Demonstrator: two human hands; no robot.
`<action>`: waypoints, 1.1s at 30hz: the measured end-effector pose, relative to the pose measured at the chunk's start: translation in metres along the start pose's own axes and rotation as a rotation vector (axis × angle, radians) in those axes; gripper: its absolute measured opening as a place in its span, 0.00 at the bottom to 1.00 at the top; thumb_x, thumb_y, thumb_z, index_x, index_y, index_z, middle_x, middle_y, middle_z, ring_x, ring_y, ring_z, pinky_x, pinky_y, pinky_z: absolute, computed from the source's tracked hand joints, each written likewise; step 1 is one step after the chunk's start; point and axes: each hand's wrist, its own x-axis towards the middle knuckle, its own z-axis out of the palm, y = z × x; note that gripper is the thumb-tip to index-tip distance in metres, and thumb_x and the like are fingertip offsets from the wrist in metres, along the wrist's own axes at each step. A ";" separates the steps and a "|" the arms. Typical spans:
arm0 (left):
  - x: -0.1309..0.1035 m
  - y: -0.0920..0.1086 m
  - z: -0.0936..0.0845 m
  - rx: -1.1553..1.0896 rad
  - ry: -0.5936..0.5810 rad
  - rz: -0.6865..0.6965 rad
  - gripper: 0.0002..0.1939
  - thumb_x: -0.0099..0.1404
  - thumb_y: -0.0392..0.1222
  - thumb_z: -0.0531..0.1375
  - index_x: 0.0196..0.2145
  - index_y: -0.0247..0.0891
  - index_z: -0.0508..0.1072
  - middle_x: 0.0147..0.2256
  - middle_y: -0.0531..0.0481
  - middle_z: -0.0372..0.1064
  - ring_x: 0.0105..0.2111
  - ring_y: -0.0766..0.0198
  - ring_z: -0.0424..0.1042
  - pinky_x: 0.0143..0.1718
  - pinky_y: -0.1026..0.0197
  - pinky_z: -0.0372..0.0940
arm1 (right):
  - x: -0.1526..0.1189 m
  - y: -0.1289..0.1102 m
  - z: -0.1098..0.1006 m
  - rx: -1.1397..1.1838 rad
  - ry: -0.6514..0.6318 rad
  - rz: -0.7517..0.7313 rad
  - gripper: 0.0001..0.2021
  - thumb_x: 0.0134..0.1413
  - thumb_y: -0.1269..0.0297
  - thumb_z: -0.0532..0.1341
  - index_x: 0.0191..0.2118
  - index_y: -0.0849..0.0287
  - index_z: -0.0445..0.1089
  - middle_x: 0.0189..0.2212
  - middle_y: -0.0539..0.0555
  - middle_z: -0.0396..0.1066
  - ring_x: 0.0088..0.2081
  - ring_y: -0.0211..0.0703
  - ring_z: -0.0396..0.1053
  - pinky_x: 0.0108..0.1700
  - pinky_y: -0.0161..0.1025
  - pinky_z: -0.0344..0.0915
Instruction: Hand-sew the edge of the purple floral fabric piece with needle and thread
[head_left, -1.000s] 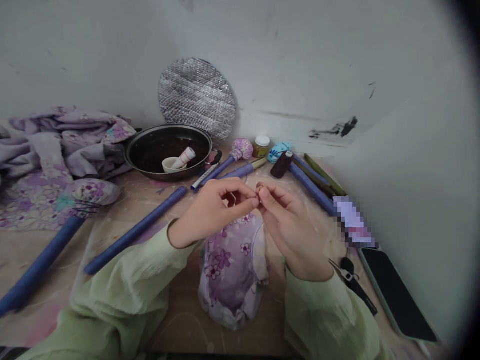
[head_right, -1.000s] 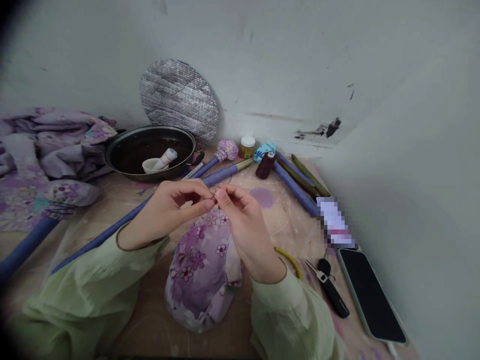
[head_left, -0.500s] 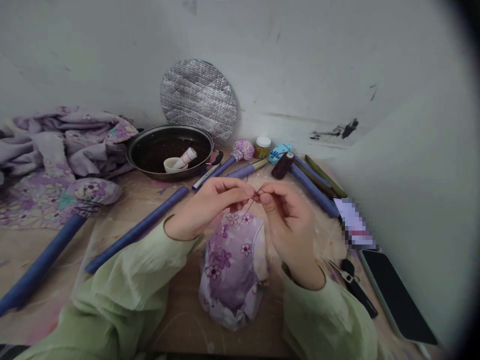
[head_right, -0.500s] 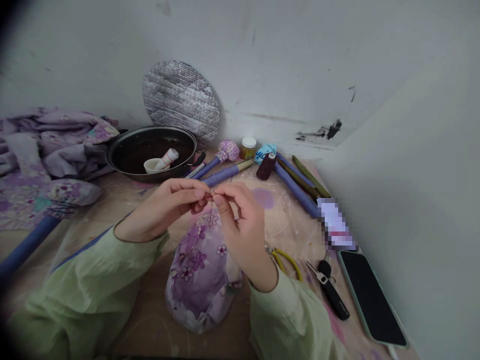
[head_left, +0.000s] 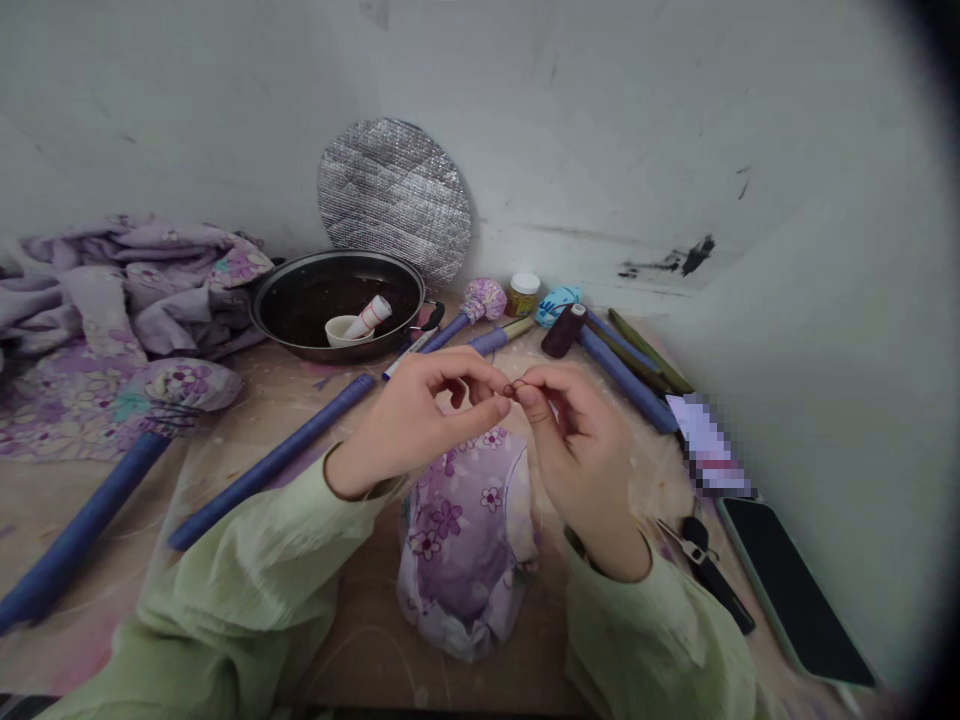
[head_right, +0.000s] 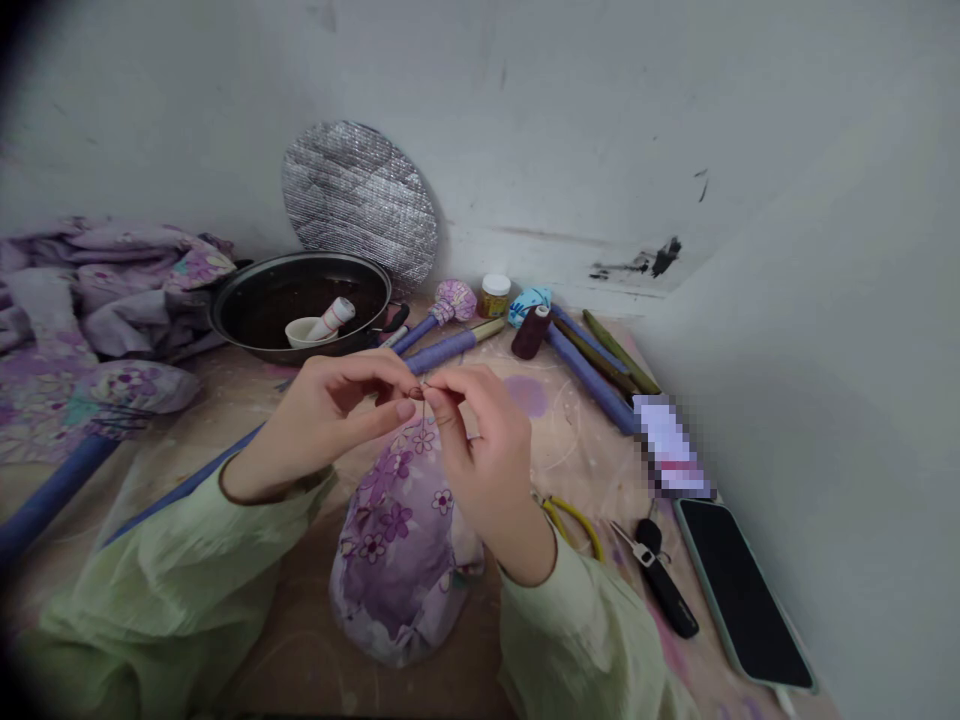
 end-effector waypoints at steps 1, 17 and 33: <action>0.000 0.001 0.000 0.004 0.001 0.011 0.03 0.58 0.37 0.63 0.31 0.35 0.76 0.28 0.50 0.71 0.26 0.68 0.65 0.27 0.64 0.60 | 0.000 -0.001 0.000 -0.020 0.006 -0.023 0.05 0.62 0.69 0.56 0.35 0.54 0.67 0.31 0.49 0.71 0.35 0.39 0.68 0.38 0.39 0.65; 0.000 0.001 0.002 0.165 0.076 0.138 0.05 0.61 0.35 0.61 0.28 0.36 0.76 0.26 0.51 0.70 0.27 0.68 0.67 0.28 0.64 0.61 | -0.003 0.002 0.002 -0.112 0.038 -0.053 0.04 0.61 0.68 0.57 0.37 0.54 0.69 0.33 0.51 0.73 0.37 0.40 0.70 0.40 0.41 0.67; 0.004 -0.001 -0.009 0.283 -0.017 0.354 0.06 0.61 0.32 0.59 0.34 0.38 0.77 0.32 0.48 0.73 0.32 0.66 0.72 0.36 0.63 0.67 | 0.002 -0.005 -0.006 -0.085 0.025 -0.007 0.03 0.57 0.69 0.61 0.35 0.55 0.72 0.32 0.49 0.76 0.36 0.39 0.72 0.39 0.38 0.69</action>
